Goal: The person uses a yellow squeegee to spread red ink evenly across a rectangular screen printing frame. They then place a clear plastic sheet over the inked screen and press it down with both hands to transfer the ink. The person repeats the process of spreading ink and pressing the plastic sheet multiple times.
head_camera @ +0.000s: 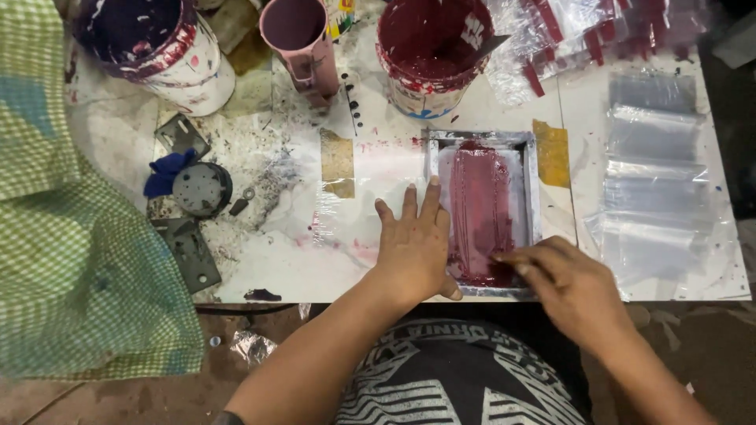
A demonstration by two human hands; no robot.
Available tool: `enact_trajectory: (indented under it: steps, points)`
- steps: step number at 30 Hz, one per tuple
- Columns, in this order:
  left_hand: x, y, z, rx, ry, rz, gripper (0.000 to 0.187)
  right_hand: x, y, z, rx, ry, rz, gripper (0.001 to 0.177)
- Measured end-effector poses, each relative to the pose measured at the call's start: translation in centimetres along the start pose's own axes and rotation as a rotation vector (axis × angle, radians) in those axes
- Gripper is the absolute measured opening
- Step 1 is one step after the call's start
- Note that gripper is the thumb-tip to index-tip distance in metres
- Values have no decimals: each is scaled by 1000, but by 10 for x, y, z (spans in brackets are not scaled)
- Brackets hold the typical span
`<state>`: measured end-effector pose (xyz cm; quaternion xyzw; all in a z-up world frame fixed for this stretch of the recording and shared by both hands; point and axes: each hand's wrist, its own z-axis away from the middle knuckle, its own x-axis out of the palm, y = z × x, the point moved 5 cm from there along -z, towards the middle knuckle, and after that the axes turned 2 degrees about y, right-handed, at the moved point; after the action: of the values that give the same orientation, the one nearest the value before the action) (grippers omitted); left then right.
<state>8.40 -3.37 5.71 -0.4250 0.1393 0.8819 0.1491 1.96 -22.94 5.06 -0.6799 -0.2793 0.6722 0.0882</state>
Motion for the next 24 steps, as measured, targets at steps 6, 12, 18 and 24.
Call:
enact_trajectory:
  steps: [6, 12, 18, 24]
  points:
    - [-2, -1, 1, 12, -6, 22, 127, 1, 6, -8, 152, -74, -141, 22]
    - [4, -1, -3, 41, 105, 23, 122, 9, -19, -14, -235, -91, 27, 26]
    - [4, -1, -4, 38, 89, 25, 123, 12, -18, -17, -383, -352, 241, 29]
    - [2, -1, -2, 26, 72, 31, 120, 9, 1, -26, -451, -555, 343, 38]
